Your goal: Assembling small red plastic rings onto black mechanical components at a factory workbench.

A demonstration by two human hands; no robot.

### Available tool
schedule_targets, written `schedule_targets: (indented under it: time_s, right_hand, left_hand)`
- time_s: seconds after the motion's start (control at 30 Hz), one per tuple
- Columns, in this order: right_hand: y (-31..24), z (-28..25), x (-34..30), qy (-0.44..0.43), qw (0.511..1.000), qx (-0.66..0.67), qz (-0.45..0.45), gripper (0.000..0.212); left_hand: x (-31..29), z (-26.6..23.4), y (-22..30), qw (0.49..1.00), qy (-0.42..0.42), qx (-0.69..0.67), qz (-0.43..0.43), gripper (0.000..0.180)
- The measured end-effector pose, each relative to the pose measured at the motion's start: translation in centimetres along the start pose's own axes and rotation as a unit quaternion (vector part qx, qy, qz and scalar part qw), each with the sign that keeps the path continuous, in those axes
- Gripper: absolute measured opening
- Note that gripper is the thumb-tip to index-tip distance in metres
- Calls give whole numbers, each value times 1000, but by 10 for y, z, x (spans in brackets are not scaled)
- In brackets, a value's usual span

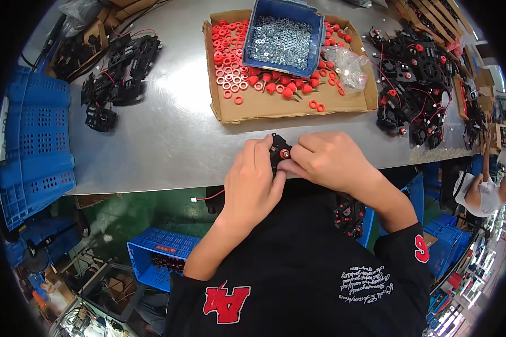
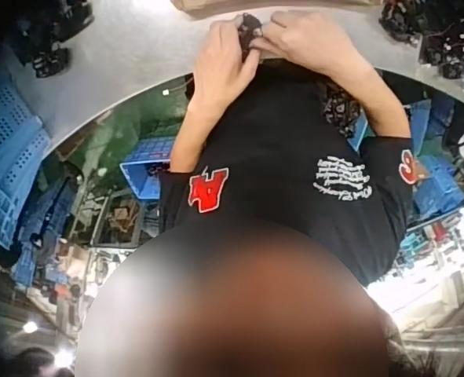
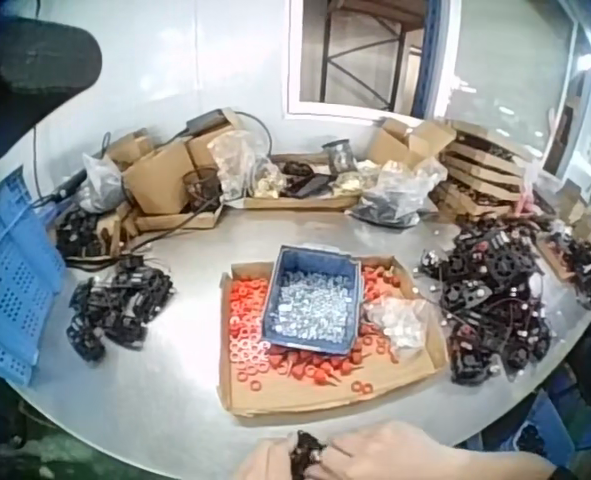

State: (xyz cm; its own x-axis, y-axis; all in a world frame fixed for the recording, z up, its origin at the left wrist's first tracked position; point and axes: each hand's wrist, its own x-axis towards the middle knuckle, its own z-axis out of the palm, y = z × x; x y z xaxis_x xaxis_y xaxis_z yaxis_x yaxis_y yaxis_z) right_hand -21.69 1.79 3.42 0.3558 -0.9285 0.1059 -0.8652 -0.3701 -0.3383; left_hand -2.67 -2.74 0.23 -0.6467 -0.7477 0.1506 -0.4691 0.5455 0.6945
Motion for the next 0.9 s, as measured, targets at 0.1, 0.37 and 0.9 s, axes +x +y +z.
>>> schedule_targets:
  time_s: [0.1,0.37,0.9]
  right_hand:
    - [-1,0,6,35,999,23,-2,18]
    - [1,8,-1,57,998,-1,-35,21]
    - [-2,5,-2,93,995,9,-30,27]
  left_hand:
    - [0,1,-1,1000,8,-5,4,53]
    - [-1,1,0,1000,-3,5,0,53]
    - [-2,4,0,1000,10,3,9,54]
